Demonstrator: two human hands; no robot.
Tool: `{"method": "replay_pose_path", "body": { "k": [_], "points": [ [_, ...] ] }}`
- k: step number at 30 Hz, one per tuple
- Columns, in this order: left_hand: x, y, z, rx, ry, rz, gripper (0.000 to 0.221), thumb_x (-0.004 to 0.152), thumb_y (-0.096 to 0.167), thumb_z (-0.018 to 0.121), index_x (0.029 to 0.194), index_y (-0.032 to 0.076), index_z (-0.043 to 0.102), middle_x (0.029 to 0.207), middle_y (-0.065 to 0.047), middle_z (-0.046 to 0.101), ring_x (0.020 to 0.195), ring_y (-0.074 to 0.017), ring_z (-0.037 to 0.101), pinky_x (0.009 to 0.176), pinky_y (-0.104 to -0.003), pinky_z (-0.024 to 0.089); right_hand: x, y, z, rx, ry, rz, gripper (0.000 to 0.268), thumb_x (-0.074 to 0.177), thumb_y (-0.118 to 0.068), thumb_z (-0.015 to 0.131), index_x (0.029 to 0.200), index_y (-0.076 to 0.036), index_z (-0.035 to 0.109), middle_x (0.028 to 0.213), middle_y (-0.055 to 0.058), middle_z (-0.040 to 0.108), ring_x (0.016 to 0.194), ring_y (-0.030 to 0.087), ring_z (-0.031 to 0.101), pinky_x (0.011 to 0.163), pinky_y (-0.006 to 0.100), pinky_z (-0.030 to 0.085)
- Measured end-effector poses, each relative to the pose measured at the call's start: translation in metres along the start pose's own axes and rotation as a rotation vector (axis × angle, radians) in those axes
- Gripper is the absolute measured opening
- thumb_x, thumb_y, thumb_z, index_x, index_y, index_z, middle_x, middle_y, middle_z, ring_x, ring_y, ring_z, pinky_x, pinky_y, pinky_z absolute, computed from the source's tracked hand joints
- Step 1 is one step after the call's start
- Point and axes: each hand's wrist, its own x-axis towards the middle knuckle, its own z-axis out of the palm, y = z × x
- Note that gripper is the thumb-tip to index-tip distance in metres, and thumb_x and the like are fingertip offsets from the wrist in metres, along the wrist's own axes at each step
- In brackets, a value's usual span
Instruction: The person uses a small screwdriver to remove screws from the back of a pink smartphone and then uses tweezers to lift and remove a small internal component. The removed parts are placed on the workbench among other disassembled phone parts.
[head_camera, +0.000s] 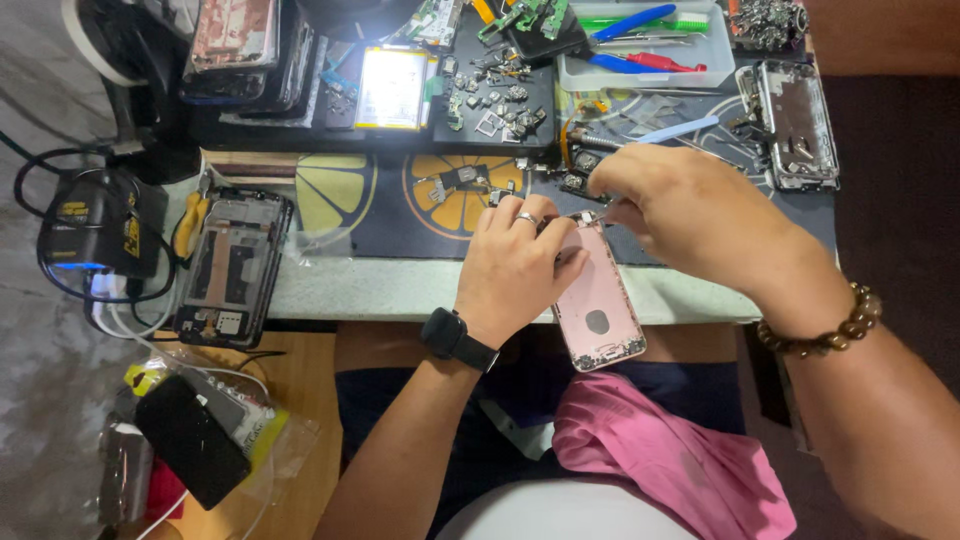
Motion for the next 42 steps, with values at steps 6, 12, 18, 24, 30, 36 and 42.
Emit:
{"method": "replay_pose_path", "body": {
  "k": [6,12,18,24,30,36,42],
  "points": [
    [-0.001,0.000,0.000,0.001,-0.005,-0.002,0.026,0.084,0.030,0.079,0.099,0.011,0.070,0.107,-0.004,0.062,0.103,-0.0263,0.058,0.087,-0.042,0.045,-0.007,0.000,0.002,0.044,0.065,-0.077,0.023,0.082,-0.008,0.073,0.103,-0.001,0.068,0.093,0.017,0.069,0.086,0.039,0.066,0.073,0.048,0.051],
    [-0.001,0.000,0.000,-0.002,-0.003,0.000,0.025,0.085,0.031,0.079,0.098,0.011,0.070,0.106,-0.004,0.062,0.102,-0.0263,0.057,0.087,-0.042,0.044,-0.019,0.003,0.004,0.140,0.128,-0.018,0.018,0.084,0.001,0.072,0.102,0.001,0.068,0.096,0.016,0.071,0.086,0.035,0.069,0.075,0.041,0.054],
    [-0.001,0.000,0.001,-0.003,0.018,0.004,0.026,0.087,0.031,0.079,0.099,0.010,0.071,0.106,-0.003,0.063,0.102,-0.0251,0.058,0.087,-0.040,0.044,-0.060,0.009,0.026,0.490,0.345,0.247,0.016,0.092,0.010,0.066,0.106,0.004,0.068,0.108,0.010,0.074,0.096,0.016,0.074,0.085,0.028,0.059],
    [-0.002,0.000,0.000,-0.004,0.047,0.049,0.023,0.093,0.027,0.075,0.109,0.010,0.073,0.108,-0.002,0.064,0.102,-0.0217,0.059,0.088,-0.038,0.044,-0.085,0.019,0.075,0.953,0.498,0.445,0.010,0.097,0.008,0.067,0.106,0.004,0.067,0.112,0.011,0.072,0.100,0.016,0.073,0.090,0.028,0.060],
    [-0.002,-0.003,-0.003,-0.041,0.035,0.071,0.010,0.095,0.023,0.077,0.100,0.016,0.070,0.099,0.003,0.066,0.096,-0.0191,0.062,0.092,-0.039,0.043,-0.094,0.021,0.094,1.045,0.515,0.467,0.010,0.095,0.005,0.069,0.105,0.004,0.068,0.112,0.013,0.074,0.096,0.016,0.073,0.087,0.028,0.060],
    [0.000,-0.003,-0.007,-0.150,0.058,0.059,0.020,0.089,0.025,0.077,0.103,0.011,0.071,0.100,-0.001,0.067,0.096,-0.0215,0.062,0.091,-0.041,0.040,-0.095,0.029,0.100,1.219,0.560,0.516,0.013,0.094,0.004,0.072,0.107,0.004,0.069,0.108,0.015,0.074,0.091,0.016,0.073,0.086,0.030,0.060],
    [0.001,-0.003,-0.008,-0.145,0.053,0.083,0.013,0.092,0.022,0.078,0.102,0.015,0.072,0.097,0.004,0.068,0.093,-0.0178,0.063,0.092,-0.041,0.040,-0.096,0.030,0.105,1.271,0.559,0.509,0.014,0.093,0.004,0.072,0.106,0.004,0.068,0.108,0.015,0.074,0.090,0.016,0.072,0.085,0.029,0.060]
  ]
}}
